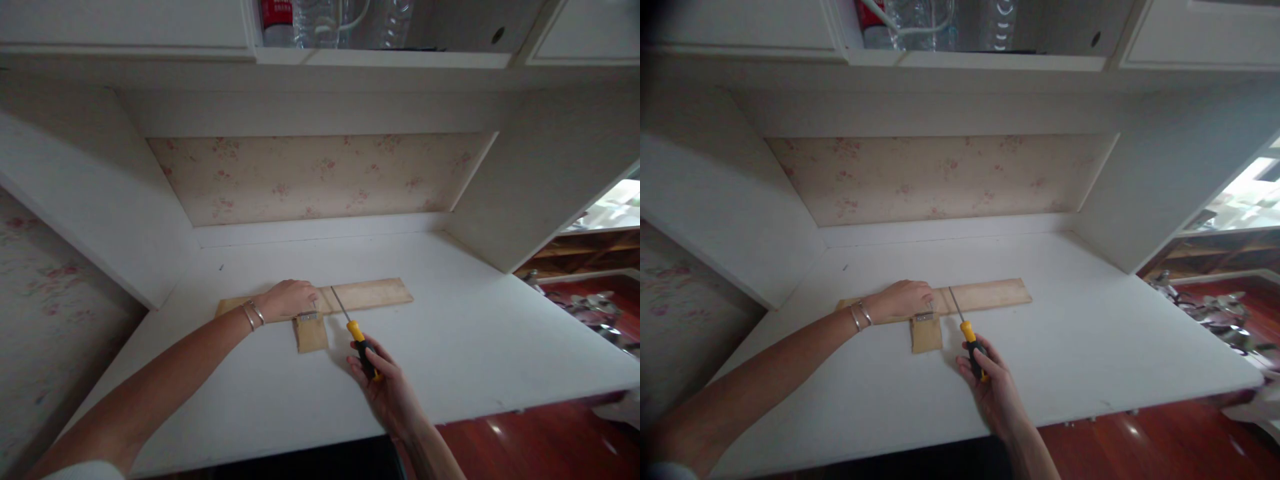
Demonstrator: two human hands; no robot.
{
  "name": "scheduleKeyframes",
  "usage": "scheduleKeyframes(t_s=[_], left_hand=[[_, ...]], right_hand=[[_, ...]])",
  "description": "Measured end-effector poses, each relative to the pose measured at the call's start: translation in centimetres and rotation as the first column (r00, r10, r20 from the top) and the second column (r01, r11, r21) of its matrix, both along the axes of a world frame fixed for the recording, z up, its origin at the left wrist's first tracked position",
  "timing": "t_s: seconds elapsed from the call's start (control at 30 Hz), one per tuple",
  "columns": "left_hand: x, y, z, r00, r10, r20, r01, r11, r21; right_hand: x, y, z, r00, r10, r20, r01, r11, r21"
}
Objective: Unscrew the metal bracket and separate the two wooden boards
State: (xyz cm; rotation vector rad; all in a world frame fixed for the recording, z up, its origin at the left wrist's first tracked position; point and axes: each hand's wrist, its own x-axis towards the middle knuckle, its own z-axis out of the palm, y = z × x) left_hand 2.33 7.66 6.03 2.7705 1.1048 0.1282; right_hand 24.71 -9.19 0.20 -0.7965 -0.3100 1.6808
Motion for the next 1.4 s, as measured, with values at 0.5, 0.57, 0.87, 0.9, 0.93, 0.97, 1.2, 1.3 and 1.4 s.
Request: scheduleKeyframes(t_s=[0.5, 0.57, 0.87, 0.9, 0.93, 0.97, 1.2, 1.3, 1.4], left_hand=[[-16.7, 4.6, -2.1, 0.693, 0.713, 0.106, -0.720, 0.684, 0.113], [-19.5, 4.6, -2.9, 0.576, 0.813, 0.084, -0.815, 0.563, 0.136], [-25.8, 6.9, -5.1, 0.423, 0.906, 0.015, -0.899, 0.417, 0.132], [-26.1, 7.3, -5.2, 0.430, 0.903, 0.011, -0.896, 0.425, 0.130], [-26.3, 7.7, -5.2, 0.439, 0.899, 0.007, -0.892, 0.435, 0.127], [-26.5, 8.0, -5.2, 0.449, 0.894, 0.004, -0.887, 0.445, 0.123], [-26.4, 9.1, -5.2, 0.497, 0.868, -0.005, -0.865, 0.496, 0.077], [-26.3, 9.0, -5.1, 0.494, 0.869, 0.004, -0.868, 0.493, 0.061], [-26.2, 8.6, -4.7, 0.476, 0.879, 0.021, -0.878, 0.474, 0.074]], right_hand=[[-0.3, -0.1, 0.0, 1.000, -0.013, 0.028, 0.015, 0.998, -0.066], [-0.4, 0.1, 0.0, 1.000, -0.012, 0.020, 0.013, 0.997, -0.081], [-0.6, 0.8, -0.2, 1.000, -0.007, 0.020, 0.008, 0.996, -0.092], [-0.7, 0.9, -0.2, 1.000, -0.016, 0.021, 0.018, 0.995, -0.095], [-0.7, 0.9, -0.2, 0.999, -0.030, 0.022, 0.032, 0.995, -0.095], [-0.8, 0.9, -0.2, 0.999, -0.041, 0.023, 0.043, 0.994, -0.098], [-0.9, 1.2, -0.3, 0.999, -0.046, 0.017, 0.047, 0.991, -0.125], [-0.9, 1.4, -0.3, 0.999, -0.042, 0.016, 0.044, 0.993, -0.111], [-0.8, 1.3, -0.4, 0.999, -0.030, 0.013, 0.031, 0.993, -0.117]])
